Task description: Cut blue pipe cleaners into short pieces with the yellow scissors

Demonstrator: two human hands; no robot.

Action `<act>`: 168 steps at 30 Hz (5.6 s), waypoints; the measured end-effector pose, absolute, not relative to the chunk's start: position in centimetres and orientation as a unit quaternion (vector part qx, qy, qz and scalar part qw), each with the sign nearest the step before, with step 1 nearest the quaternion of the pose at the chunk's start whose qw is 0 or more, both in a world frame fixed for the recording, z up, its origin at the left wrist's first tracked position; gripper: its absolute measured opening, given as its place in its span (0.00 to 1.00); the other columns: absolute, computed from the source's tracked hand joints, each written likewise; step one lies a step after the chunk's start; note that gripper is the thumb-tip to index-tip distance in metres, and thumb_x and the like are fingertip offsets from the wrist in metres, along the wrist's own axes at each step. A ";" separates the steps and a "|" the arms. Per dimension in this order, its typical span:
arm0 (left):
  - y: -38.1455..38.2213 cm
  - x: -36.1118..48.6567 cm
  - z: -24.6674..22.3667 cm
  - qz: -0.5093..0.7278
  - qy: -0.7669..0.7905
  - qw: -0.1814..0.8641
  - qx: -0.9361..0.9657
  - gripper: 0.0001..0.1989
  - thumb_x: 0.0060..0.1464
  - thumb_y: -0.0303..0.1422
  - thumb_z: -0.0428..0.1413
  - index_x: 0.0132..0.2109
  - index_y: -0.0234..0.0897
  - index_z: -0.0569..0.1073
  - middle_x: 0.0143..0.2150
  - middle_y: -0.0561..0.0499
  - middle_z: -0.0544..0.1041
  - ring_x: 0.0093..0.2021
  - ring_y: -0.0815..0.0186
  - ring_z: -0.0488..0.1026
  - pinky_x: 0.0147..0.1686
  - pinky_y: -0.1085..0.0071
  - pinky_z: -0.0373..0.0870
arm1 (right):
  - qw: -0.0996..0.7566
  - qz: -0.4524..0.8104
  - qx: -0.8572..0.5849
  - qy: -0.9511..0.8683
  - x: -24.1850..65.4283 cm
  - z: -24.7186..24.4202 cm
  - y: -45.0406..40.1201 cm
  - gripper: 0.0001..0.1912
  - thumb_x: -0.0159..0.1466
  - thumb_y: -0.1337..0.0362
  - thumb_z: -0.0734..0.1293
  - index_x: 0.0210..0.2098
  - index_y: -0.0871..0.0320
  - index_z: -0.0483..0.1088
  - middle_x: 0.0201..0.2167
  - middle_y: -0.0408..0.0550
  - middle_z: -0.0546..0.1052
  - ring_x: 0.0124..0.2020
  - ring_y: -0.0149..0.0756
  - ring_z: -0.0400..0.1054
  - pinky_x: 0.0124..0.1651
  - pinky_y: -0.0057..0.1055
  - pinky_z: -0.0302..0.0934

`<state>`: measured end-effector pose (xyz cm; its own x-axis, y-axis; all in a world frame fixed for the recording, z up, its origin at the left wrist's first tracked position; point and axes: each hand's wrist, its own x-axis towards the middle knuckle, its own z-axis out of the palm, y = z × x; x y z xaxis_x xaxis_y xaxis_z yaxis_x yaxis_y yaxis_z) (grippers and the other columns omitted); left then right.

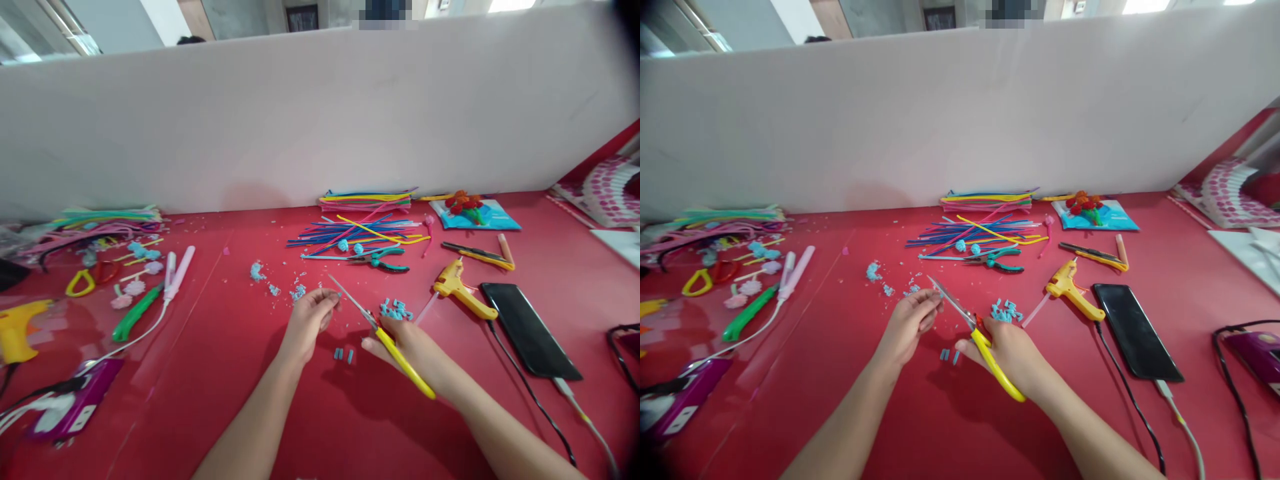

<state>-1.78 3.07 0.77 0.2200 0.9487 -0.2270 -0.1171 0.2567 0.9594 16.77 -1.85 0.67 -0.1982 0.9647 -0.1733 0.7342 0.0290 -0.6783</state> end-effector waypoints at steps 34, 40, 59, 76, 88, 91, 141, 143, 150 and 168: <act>2.6 -1.7 0.9 0.443 0.517 0.587 0.438 0.10 0.45 0.37 0.54 0.27 0.33 0.68 0.18 0.57 0.63 0.14 0.79 0.47 0.15 0.78 0.42 | 0.170 0.368 -0.606 -0.684 16.7 -1.5 -0.8 0.21 0.51 0.49 0.62 0.15 0.58 0.56 0.12 0.37 0.52 0.16 0.24 0.44 0.19 0.24 0.39; 2.3 -1.0 1.0 0.408 0.477 0.645 0.436 0.12 0.45 0.40 0.54 0.29 0.33 0.69 0.24 0.53 0.69 0.14 0.80 0.50 0.15 0.77 0.42 | 0.242 0.393 -0.618 -0.637 16.6 -0.9 -0.3 0.16 0.53 0.51 0.60 0.21 0.58 0.60 0.14 0.37 0.57 0.17 0.24 0.50 0.20 0.23 0.45; 0.7 0.9 -0.8 0.316 0.488 0.529 0.618 0.07 0.46 0.34 0.54 0.30 0.34 0.71 0.25 0.53 0.69 0.23 0.72 0.61 0.23 0.76 0.56 | 0.322 0.405 -0.606 -0.604 16.0 -1.5 -0.6 0.06 0.53 0.62 0.58 0.23 0.58 0.58 0.18 0.38 0.58 0.20 0.26 0.53 0.22 0.23 0.47; 2.4 -0.7 -0.1 0.494 0.454 0.658 0.342 0.11 0.41 0.34 0.58 0.32 0.33 0.69 0.24 0.53 0.70 0.15 0.80 0.52 0.13 0.80 0.41 | 0.137 0.153 -0.655 -0.727 16.9 -0.4 -1.5 0.13 0.55 0.51 0.59 0.31 0.55 0.58 0.24 0.43 0.71 0.24 0.34 0.65 0.24 0.26 0.45; 2.4 -0.7 -0.4 0.543 0.427 0.652 0.311 0.06 0.43 0.31 0.57 0.31 0.34 0.68 0.21 0.58 0.62 0.18 0.79 0.55 0.15 0.80 0.47 | 0.073 0.136 -0.639 -0.753 16.3 -1.4 -1.6 0.16 0.59 0.49 0.54 0.32 0.56 0.58 0.24 0.44 0.72 0.24 0.37 0.67 0.24 0.28 0.45; 2.4 -0.6 -0.4 0.545 0.434 0.646 0.313 0.06 0.42 0.31 0.57 0.30 0.35 0.68 0.21 0.58 0.62 0.19 0.78 0.57 0.16 0.80 0.49 | 0.066 0.136 -0.639 -0.755 16.2 -1.5 -1.6 0.16 0.59 0.49 0.53 0.32 0.56 0.57 0.23 0.44 0.72 0.24 0.37 0.67 0.23 0.28 0.44; 2.2 -0.6 0.2 0.558 0.441 0.630 0.311 0.08 0.43 0.34 0.58 0.30 0.34 0.69 0.21 0.56 0.63 0.20 0.77 0.57 0.17 0.79 0.49 | 0.049 0.089 -0.628 -0.771 16.4 -1.9 -1.8 0.17 0.59 0.49 0.53 0.30 0.57 0.58 0.19 0.46 0.71 0.20 0.34 0.65 0.21 0.29 0.38; 2.3 -0.6 0.3 0.557 0.441 0.631 0.311 0.09 0.42 0.34 0.58 0.30 0.34 0.69 0.22 0.56 0.64 0.20 0.77 0.57 0.17 0.79 0.50 | 0.048 0.090 -0.629 -0.771 16.4 -1.9 -1.8 0.17 0.59 0.49 0.54 0.29 0.57 0.58 0.19 0.45 0.71 0.20 0.34 0.65 0.21 0.29 0.38; 2.3 -0.7 0.2 0.556 0.438 0.630 0.319 0.07 0.44 0.33 0.57 0.30 0.34 0.69 0.21 0.56 0.63 0.20 0.77 0.57 0.17 0.79 0.50 | 0.046 0.095 -0.633 -0.767 16.3 -1.7 -1.8 0.17 0.60 0.49 0.53 0.28 0.56 0.58 0.19 0.45 0.70 0.19 0.34 0.65 0.21 0.28 0.38; 2.1 -0.2 -0.1 0.483 0.401 0.715 0.308 0.08 0.45 0.33 0.56 0.32 0.34 0.68 0.26 0.53 0.68 0.20 0.77 0.60 0.18 0.80 0.53 | 0.231 0.286 -0.657 -0.658 16.2 0.2 -0.8 0.14 0.54 0.51 0.60 0.24 0.56 0.60 0.17 0.42 0.65 0.19 0.30 0.59 0.22 0.25 0.44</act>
